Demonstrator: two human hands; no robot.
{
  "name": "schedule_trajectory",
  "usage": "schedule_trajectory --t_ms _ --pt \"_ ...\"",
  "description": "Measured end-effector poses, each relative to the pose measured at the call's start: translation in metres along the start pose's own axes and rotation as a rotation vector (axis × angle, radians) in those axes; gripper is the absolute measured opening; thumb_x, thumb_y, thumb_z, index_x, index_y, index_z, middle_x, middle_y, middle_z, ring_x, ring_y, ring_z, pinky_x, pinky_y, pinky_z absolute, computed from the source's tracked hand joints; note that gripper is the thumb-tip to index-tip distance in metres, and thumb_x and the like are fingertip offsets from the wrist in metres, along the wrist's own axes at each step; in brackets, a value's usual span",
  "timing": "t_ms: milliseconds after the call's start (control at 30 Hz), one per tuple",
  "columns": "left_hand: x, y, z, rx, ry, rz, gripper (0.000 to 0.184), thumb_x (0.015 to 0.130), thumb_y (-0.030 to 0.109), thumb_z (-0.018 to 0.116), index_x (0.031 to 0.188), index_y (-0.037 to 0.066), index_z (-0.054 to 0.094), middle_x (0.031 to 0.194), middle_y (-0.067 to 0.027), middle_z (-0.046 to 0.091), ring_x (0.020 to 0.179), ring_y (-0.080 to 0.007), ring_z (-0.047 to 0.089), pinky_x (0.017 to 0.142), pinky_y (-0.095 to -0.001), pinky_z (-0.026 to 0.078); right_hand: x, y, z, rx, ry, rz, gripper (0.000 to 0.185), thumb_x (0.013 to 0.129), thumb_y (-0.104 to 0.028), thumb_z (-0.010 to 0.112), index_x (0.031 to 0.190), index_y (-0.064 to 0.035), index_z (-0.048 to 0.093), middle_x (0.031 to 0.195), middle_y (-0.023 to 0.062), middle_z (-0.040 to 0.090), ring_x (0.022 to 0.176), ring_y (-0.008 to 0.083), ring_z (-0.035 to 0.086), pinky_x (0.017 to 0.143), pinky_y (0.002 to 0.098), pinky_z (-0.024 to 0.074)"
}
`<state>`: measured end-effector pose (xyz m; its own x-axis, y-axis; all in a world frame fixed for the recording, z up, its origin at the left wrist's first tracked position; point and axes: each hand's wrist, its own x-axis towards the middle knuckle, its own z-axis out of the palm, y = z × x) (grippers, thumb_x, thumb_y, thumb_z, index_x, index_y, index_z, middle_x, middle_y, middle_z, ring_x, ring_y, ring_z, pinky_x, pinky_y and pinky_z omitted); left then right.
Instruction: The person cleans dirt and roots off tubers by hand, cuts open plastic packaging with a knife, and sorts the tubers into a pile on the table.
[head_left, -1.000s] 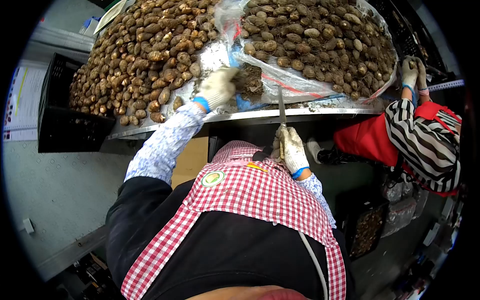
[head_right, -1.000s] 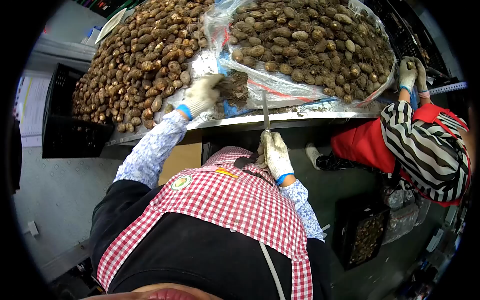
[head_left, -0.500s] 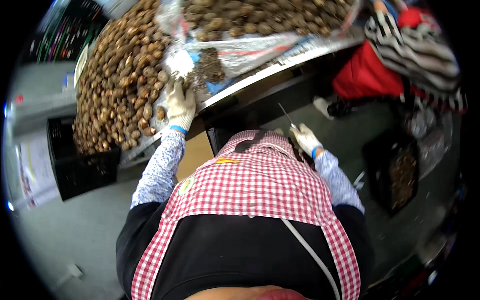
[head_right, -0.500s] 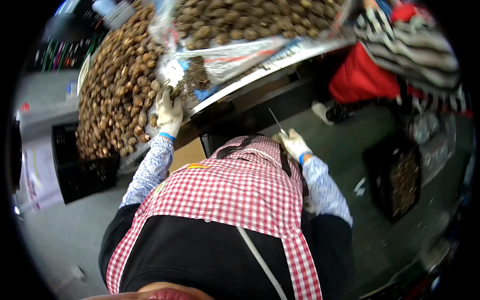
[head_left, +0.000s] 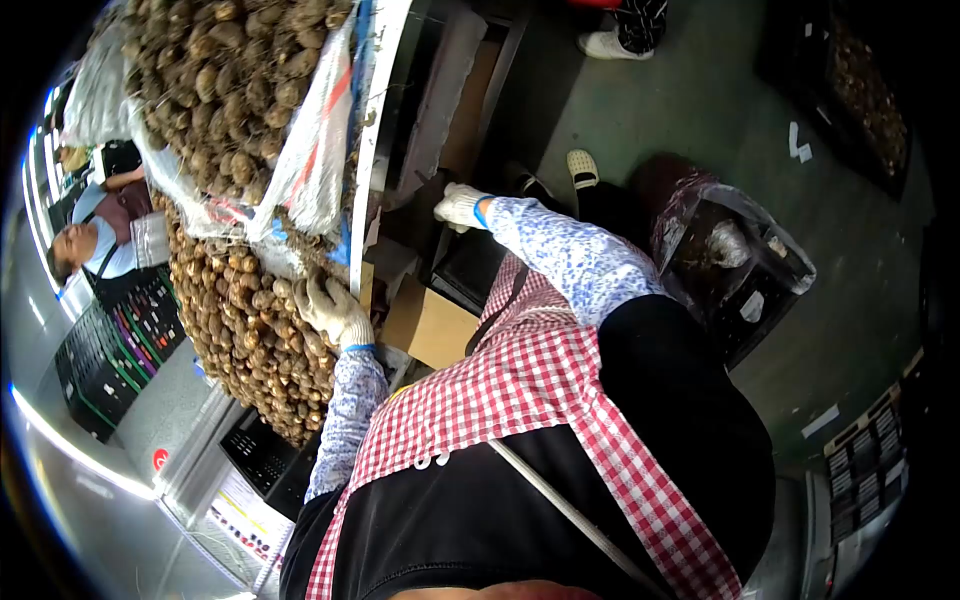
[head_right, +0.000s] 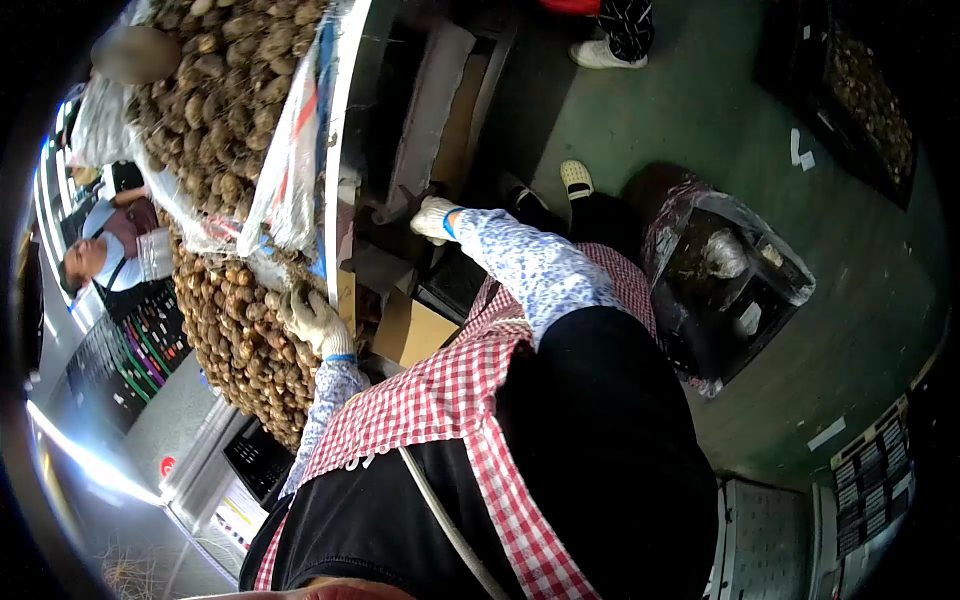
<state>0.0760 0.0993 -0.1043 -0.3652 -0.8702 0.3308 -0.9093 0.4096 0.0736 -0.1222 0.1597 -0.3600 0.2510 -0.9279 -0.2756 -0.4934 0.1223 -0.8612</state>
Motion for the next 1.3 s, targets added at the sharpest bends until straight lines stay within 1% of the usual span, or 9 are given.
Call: schedule_trajectory --t_ms 33,233,267,533,767,867,1100,1167,1300 --pt "0.004 0.018 -0.009 0.011 -0.005 0.053 0.022 0.088 0.006 0.059 0.106 -0.004 0.067 0.12 -0.0238 0.058 0.114 -0.0371 0.054 0.095 -0.0442 0.048 -0.006 -0.019 -0.02 -0.057 -0.059 -0.023 0.01 0.068 -0.015 0.073 0.072 -0.0079 0.066 0.073 0.0096 0.069 0.068 0.032 0.067 0.062 0.0465 0.052" --pt "0.003 0.006 -0.003 -0.061 0.0 0.084 0.022 0.086 0.001 0.057 0.107 -0.004 0.066 0.119 -0.023 0.057 0.116 -0.0374 0.052 0.099 -0.0452 0.044 0.067 0.006 0.017 -0.449 0.13 -0.312 0.034 0.074 -0.027 0.075 0.099 -0.005 0.07 0.098 0.0153 0.071 0.093 0.0304 0.068 0.078 0.0422 0.0556" --pt "0.002 0.017 -0.006 -0.148 -0.013 -0.035 0.025 0.086 0.001 0.057 0.109 -0.003 0.066 0.123 -0.023 0.055 0.119 -0.0373 0.05 0.102 -0.0461 0.04 0.079 0.003 0.016 -0.451 0.126 -0.294 0.034 0.075 -0.028 0.074 0.099 -0.0052 0.07 0.098 0.0151 0.071 0.092 0.0301 0.068 0.077 0.042 0.0556" --pt "0.014 0.034 -0.025 0.042 -0.073 -0.022 0.027 0.084 0.004 0.058 0.108 0.003 0.07 0.124 -0.0236 0.056 0.121 -0.0395 0.05 0.102 -0.046 0.04 0.143 0.016 0.017 -0.339 0.141 0.015 0.03 0.081 -0.031 0.067 0.098 -0.0064 0.068 0.096 0.0134 0.07 0.09 0.0275 0.067 0.073 0.0407 0.0555" --pt "0.023 0.031 -0.033 0.005 -0.083 -0.07 0.026 0.081 0.002 0.06 0.104 0.003 0.07 0.117 -0.0212 0.06 0.113 -0.0368 0.055 0.099 -0.0442 0.043 0.122 0.06 0.013 0.222 0.141 0.373 0.03 0.087 -0.035 0.06 0.097 -0.0075 0.067 0.095 0.0119 0.069 0.087 0.0253 0.066 0.069 0.0396 0.0553" --pt "0.022 0.031 -0.041 -0.038 -0.051 -0.1 0.034 0.08 0.001 0.059 0.113 0.003 0.065 0.118 -0.021 0.057 0.112 -0.0385 0.055 0.097 -0.0458 0.044 0.089 0.06 0.014 0.477 0.129 0.494 0.03 0.089 -0.036 0.058 0.096 -0.008 0.067 0.095 0.0112 0.068 0.086 0.0244 0.066 0.068 0.0391 0.0552" --pt "0.017 0.021 -0.038 -0.115 0.206 -0.255 0.048 0.079 -0.002 0.056 0.127 0.0 0.054 0.126 -0.0231 0.054 0.118 -0.0407 0.052 0.101 -0.0463 0.043 -0.03 0.067 0.023 1.506 0.095 0.832 0.033 0.095 -0.039 0.051 0.095 -0.0091 0.066 0.094 0.0097 0.067 0.084 0.0221 0.065 0.064 0.038 0.0551" --pt "0.021 0.02 -0.042 -0.113 0.199 -0.302 0.05 0.078 -0.002 0.055 0.128 -0.002 0.053 0.127 -0.0244 0.054 0.12 -0.0412 0.051 0.103 -0.0459 0.042 -0.072 0.036 -0.009 1.579 0.032 0.845 0.031 0.097 -0.038 0.051 0.099 -0.0099 0.062 0.089 0.0082 0.067 0.075 0.0214 0.066 0.051 0.0348 0.0528" --pt "0.023 0.018 -0.046 -0.152 0.08 -0.355 0.048 0.078 0.004 0.054 0.126 -0.002 0.054 0.123 -0.0278 0.055 0.118 -0.0437 0.051 0.104 -0.0473 0.04 -0.118 0.011 -0.042 1.361 0.013 0.898 0.037 0.099 -0.039 0.049 0.111 -0.0056 0.057 0.09 0.011 0.066 0.07 0.0227 0.062 0.054 0.0322 0.0482"
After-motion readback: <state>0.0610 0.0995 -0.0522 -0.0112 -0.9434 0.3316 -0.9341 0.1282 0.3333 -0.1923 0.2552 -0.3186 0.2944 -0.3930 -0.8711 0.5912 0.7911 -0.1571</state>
